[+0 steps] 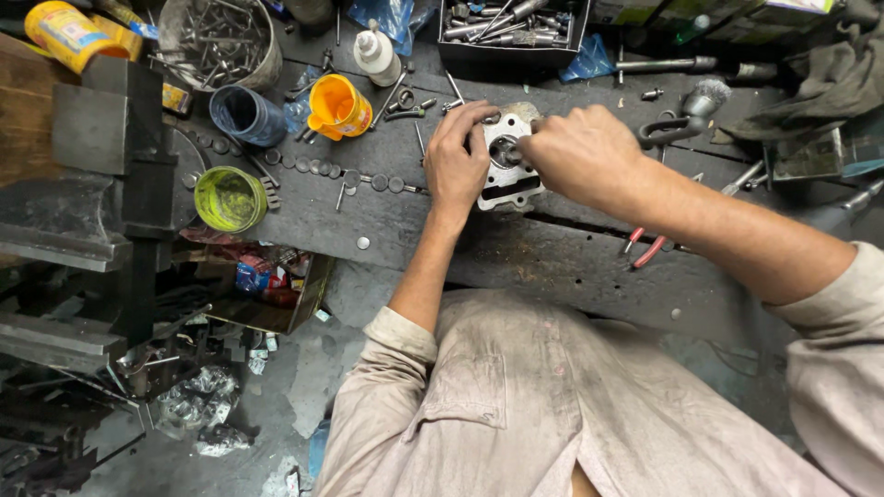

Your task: The person uses a hand file to smooth the inner bore of a small engine block, then switches to a rotary tool to continue deburring and smoothing the same area. The workpiece is repositioned several times to access different angles.

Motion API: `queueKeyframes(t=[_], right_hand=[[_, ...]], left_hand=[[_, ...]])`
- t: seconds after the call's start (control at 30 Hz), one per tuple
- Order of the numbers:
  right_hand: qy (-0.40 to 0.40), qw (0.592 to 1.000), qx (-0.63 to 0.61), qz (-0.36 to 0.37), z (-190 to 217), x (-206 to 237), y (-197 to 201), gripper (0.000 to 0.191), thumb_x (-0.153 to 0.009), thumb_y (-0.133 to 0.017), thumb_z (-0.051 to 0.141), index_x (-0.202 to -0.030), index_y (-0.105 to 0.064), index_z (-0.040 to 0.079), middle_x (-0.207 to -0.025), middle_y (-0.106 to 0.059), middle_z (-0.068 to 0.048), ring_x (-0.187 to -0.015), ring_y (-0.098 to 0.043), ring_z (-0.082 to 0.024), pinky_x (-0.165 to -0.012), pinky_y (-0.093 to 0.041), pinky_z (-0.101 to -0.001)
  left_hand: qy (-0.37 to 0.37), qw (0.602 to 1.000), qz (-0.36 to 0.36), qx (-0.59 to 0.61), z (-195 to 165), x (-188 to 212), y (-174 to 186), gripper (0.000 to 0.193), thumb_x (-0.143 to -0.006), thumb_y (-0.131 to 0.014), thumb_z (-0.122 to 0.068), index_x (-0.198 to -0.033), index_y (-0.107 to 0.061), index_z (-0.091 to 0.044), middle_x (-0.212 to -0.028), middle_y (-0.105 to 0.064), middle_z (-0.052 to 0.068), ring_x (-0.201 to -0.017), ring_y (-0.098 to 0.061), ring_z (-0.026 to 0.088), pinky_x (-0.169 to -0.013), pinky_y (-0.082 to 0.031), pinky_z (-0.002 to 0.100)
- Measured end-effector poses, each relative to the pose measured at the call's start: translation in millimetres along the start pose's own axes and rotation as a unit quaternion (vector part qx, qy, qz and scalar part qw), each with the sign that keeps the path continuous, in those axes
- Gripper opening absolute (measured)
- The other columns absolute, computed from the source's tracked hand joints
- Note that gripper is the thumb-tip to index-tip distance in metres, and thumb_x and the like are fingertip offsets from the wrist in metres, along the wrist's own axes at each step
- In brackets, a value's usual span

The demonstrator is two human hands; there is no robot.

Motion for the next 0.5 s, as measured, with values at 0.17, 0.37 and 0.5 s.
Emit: queueKeyframes(t=[0.17, 0.37, 0.5], right_hand=[[0.001, 0.999, -0.008, -0.051, -1.2, 1.9, -3.0, 0.017, -0.095, -0.064, 0.022, -0.093, -0.075, 0.01, -0.088, -0.075, -0.013, -0.071, -0.074, -0.037, -0.056, -0.057, -0.0479], [-0.044, 0.998, 0.049, 0.018, 2.9, -5.1, -6.9, 0.019, -0.104, -0.057, 0.016, -0.097, -0.074, 0.009, -0.087, -0.075, -0.013, -0.064, -0.076, -0.028, -0.051, -0.059, -0.0433], [-0.028, 0.999, 0.025, 0.038, 4.6, -5.5, -0.6, 0.026, -0.102, -0.059, 0.033, -0.098, -0.074, 0.012, -0.081, -0.075, -0.015, -0.066, -0.074, -0.034, -0.055, -0.058, -0.0466]], left_hand=[[-0.001, 1.0, -0.009, 0.002, 2.1, 1.3, 0.0, 0.023, -0.096, -0.058, -0.005, -0.109, -0.076, -0.014, -0.119, -0.074, 0.004, -0.115, -0.07, 0.025, -0.101, -0.055, 0.036], [0.004, 1.0, -0.004, -0.001, 4.7, 1.1, -2.3, 0.024, -0.097, -0.058, -0.005, -0.108, -0.076, -0.014, -0.118, -0.075, 0.002, -0.113, -0.071, 0.023, -0.1, -0.055, 0.035], [0.0, 1.0, -0.016, 0.001, 5.4, 2.3, -1.4, 0.022, -0.097, -0.059, -0.006, -0.108, -0.076, -0.014, -0.118, -0.075, 0.002, -0.114, -0.071, 0.023, -0.101, -0.055, 0.036]])
Point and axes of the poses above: each hand's wrist, its own x-axis away from the middle knuckle, its own y-axis out of the back of the hand, z = x × y, the point moved 1 cm from there along -x, towards the middle knuckle
